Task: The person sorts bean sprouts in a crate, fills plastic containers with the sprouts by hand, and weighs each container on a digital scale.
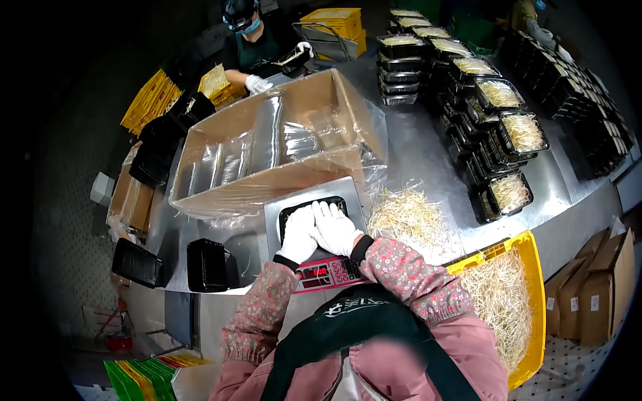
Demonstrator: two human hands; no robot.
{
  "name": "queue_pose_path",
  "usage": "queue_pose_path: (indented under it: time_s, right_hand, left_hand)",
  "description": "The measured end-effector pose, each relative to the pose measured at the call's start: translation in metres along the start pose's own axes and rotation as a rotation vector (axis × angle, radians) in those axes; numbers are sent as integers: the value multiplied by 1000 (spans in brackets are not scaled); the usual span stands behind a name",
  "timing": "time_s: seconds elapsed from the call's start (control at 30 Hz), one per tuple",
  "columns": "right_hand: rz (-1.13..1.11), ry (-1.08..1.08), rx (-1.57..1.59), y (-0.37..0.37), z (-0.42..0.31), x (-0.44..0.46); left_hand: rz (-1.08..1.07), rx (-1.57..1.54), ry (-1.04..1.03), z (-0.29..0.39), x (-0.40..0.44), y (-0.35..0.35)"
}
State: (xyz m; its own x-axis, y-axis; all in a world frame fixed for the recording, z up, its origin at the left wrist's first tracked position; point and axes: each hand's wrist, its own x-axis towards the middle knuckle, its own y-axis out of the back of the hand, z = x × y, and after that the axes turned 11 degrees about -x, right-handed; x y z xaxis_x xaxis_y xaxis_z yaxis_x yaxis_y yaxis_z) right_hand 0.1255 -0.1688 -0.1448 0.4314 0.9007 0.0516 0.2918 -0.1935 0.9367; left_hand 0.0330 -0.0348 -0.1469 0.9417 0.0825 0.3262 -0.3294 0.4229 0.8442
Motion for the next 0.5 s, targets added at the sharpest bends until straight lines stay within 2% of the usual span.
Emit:
queue_pose_path:
  time_s: [0.07,0.1,0.13,0.17,0.2,0.23,0.27,0.33,0.4,0.47,0.5]
  right_hand:
    - [17,24,33,12,3,3]
    - [-68,37,53,33,5,7]
    - [-155,50,73,64,5,10]
    - [-110,77,88,91,6,10]
    - [71,126,120,96,20,18]
    - [142,67,143,97,38,34]
    - [215,6,169,103,54,50]
    - [357,-183,227,129,77,77]
    - [409,-417,381,116,117,125]
    - [293,-591,411,90,154,172]
    - [217,-653,295,91,155,180]
  left_hand:
    - [-66,3,46,2,4,2]
    - [-12,-1,24,6,4,3]
    - [-59,-46,67,12,6,9]
    - [-17,-84,30,16,4,15]
    - [28,-121,-7,18,1,19]
    - [-14,-127,58,8,-7,15]
    - [-41,-292,133,18,-6,31]
    - [-60,-387,167,16,-7,40]
    - [-55,-278,101,11,-8,35]
    - [-6,-164,3,12,-2,32]
    - [69,-123,-20,9,1,25]
